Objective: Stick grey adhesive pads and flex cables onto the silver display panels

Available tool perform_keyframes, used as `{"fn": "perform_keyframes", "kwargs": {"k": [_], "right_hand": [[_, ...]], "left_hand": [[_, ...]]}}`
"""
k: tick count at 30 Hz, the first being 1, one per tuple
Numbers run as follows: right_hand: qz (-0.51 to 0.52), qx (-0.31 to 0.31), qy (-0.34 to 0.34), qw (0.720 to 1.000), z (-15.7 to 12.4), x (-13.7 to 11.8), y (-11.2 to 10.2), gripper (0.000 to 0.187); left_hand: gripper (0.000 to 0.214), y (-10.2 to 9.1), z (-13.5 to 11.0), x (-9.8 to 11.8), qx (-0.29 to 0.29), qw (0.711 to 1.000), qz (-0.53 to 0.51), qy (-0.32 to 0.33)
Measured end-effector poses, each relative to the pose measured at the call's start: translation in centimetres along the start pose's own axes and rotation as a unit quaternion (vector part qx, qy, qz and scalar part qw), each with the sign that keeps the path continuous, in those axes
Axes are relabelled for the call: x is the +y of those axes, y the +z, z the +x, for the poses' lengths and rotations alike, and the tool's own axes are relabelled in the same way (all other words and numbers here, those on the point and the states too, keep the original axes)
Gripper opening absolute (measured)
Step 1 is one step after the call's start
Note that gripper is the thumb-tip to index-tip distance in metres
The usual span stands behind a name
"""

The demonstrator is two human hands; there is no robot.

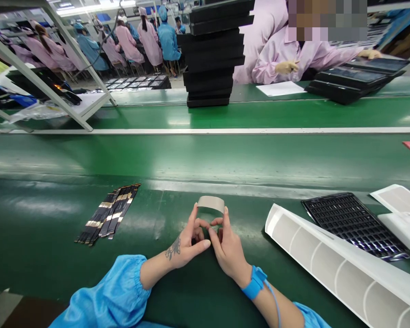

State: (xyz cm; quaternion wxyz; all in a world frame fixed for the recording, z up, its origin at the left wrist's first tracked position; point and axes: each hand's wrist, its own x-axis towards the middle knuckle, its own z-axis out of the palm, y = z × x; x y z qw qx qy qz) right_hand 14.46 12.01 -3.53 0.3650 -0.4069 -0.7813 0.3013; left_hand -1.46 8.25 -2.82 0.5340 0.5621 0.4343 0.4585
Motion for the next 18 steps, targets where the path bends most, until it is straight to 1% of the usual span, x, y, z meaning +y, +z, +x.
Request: {"fn": "perform_keyframes", "kwargs": {"k": [4,10,15,18], "right_hand": [[0.017,-0.017,-0.010,1.000,-0.01,-0.10,0.09,0.064],[0.037,-0.021,-0.016,0.999,0.00,0.02,0.21,0.063],[0.039,-0.044,0.008,0.998,0.01,-0.11,0.06,0.059],[0.036,-0.044,0.013,0.998,-0.06,-0.08,0.03,0.058]], "left_hand": [[0.091,-0.07,-0.07,-0.12,-0.033,0.999,0.033,-0.014],[0.086,-0.09,-0.02,-0.30,-0.055,0.996,0.062,-0.025],[0.084,-0.07,0.02,-0.16,-0.058,0.995,0.078,-0.026],[0.082,-0.06,0.00,-0.10,-0.057,0.994,0.086,-0.023]]}}
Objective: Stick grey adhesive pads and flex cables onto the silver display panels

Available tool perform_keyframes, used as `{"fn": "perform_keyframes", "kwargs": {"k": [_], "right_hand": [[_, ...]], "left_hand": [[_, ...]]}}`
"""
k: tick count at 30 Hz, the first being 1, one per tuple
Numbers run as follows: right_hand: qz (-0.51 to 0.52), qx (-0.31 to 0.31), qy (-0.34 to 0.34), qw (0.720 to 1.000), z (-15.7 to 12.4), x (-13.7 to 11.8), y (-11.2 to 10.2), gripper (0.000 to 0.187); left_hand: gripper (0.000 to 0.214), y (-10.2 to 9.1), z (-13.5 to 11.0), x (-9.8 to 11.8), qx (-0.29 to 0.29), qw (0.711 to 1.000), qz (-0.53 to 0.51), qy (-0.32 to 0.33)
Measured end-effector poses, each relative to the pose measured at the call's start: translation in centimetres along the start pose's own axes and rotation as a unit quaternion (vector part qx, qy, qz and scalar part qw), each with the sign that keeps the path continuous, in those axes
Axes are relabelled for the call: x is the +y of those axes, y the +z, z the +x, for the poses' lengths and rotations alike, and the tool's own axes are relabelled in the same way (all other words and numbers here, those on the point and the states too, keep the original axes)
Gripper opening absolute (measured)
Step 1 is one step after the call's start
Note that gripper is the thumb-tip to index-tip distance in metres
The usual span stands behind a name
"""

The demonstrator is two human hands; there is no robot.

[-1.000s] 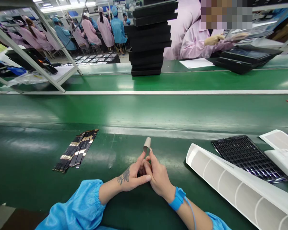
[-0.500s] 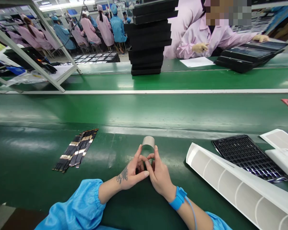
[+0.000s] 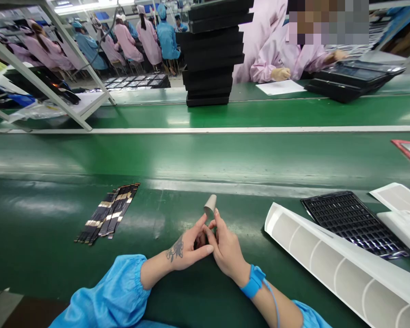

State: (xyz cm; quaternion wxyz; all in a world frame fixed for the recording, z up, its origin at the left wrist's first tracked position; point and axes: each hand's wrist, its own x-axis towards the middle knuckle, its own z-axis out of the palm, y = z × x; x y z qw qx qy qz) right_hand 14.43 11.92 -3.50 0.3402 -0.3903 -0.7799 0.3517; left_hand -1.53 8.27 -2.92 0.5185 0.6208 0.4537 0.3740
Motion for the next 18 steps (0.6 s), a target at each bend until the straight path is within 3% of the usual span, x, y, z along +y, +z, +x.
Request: {"fn": "perform_keyframes", "kwargs": {"k": [11,18], "right_hand": [[-0.028,0.010,-0.016,0.999,0.2,-0.3,-0.1,0.053],[-0.028,-0.005,0.008,1.000,0.4,-0.9,-0.4,0.041]], "left_hand": [[0.079,-0.1,0.1,0.4,-0.002,1.000,0.014,0.014],[0.077,-0.2,0.1,1.1,-0.007,1.000,0.015,0.009]]}}
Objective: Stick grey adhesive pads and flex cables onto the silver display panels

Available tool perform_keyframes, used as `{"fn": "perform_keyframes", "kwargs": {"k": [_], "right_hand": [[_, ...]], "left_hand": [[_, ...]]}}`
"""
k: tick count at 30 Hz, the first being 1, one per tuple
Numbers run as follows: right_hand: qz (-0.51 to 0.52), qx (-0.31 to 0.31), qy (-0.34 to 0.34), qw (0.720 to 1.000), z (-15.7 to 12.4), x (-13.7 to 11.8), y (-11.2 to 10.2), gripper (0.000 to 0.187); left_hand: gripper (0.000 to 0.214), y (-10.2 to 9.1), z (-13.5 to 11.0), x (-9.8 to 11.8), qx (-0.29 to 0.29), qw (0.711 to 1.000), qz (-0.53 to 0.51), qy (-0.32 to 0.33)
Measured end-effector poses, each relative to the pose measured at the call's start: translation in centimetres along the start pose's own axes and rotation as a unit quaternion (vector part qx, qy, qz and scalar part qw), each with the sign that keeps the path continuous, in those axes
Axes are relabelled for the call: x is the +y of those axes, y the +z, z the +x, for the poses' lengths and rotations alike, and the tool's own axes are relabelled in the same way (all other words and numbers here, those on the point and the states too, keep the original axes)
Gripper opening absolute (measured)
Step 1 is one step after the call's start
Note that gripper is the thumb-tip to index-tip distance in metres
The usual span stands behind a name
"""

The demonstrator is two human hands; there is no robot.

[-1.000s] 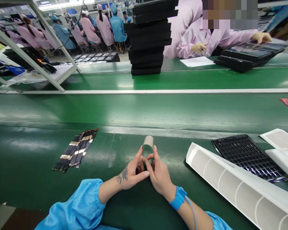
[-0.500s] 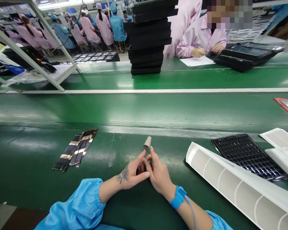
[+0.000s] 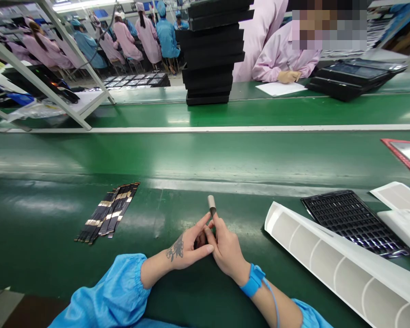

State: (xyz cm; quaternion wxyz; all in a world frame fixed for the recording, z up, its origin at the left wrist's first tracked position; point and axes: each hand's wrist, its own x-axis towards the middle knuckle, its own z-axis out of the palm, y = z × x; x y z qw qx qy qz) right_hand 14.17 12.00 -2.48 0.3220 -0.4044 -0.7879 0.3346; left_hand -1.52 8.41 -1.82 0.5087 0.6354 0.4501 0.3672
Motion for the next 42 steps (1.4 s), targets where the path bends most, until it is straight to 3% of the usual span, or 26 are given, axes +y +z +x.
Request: {"fn": "perform_keyframes", "kwargs": {"k": [7,16,26,34,42], "right_hand": [[0.005,-0.010,0.014,1.000,-0.1,0.0,0.0,0.033],[0.004,0.033,-0.008,0.999,-0.6,1.3,0.5,0.061],[-0.026,0.014,-0.035,0.999,-0.3,0.8,0.3,0.056],[-0.004,0.023,-0.029,0.999,-0.5,1.0,0.4,0.062],[-0.020,-0.012,-0.013,1.000,-0.3,0.6,0.2,0.048]], "left_hand": [[0.076,0.0,0.0,-0.1,-0.004,1.000,0.000,0.006],[0.089,0.3,-0.2,-1.1,0.021,0.999,-0.027,-0.011],[0.077,0.0,0.0,-0.2,-0.004,1.000,0.010,0.002],[0.088,0.3,-0.2,-1.1,0.014,1.000,-0.005,0.003],[0.081,0.1,0.0,-0.5,-0.004,1.000,0.000,0.001]]}}
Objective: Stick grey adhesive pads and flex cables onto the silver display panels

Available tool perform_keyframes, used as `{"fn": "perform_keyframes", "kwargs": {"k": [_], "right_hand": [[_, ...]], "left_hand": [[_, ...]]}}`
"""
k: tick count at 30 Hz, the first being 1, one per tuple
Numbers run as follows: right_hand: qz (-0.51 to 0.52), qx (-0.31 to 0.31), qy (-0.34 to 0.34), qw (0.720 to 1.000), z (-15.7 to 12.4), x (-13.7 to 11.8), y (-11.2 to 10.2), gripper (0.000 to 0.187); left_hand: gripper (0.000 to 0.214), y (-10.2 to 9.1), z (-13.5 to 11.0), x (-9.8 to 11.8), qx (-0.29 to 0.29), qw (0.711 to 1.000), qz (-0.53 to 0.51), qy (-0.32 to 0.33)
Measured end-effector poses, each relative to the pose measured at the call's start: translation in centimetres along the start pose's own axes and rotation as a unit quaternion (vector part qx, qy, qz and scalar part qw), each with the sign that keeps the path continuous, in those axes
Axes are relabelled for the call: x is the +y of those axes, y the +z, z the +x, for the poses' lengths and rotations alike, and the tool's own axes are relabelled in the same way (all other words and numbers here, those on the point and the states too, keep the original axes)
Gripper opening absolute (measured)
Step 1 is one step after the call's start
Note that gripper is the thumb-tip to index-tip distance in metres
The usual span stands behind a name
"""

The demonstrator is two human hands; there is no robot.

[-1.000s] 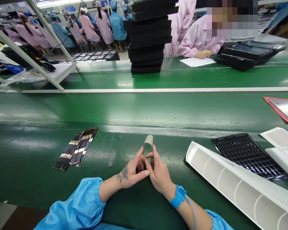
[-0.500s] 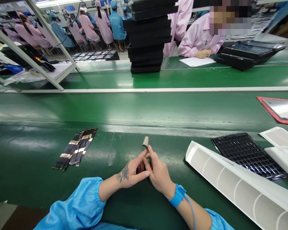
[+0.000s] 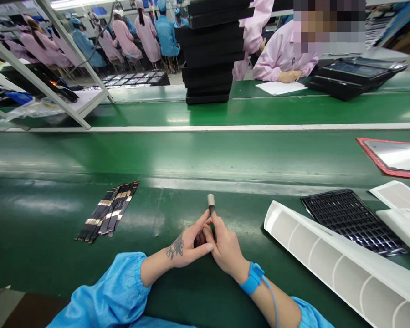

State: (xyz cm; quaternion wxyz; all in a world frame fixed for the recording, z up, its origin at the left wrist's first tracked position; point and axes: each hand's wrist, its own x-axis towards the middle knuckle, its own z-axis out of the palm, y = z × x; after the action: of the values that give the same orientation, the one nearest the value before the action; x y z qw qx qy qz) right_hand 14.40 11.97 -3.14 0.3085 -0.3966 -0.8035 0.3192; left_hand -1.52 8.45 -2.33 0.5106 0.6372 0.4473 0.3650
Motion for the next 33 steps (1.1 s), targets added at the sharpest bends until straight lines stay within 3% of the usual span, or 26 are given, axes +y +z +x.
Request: {"fn": "perform_keyframes", "kwargs": {"k": [33], "right_hand": [[-0.006,-0.003,-0.015,1.000,-0.18,0.27,-0.05,0.052]], "left_hand": [[0.082,0.05,-0.07,-0.25,-0.005,1.000,-0.001,0.010]]}}
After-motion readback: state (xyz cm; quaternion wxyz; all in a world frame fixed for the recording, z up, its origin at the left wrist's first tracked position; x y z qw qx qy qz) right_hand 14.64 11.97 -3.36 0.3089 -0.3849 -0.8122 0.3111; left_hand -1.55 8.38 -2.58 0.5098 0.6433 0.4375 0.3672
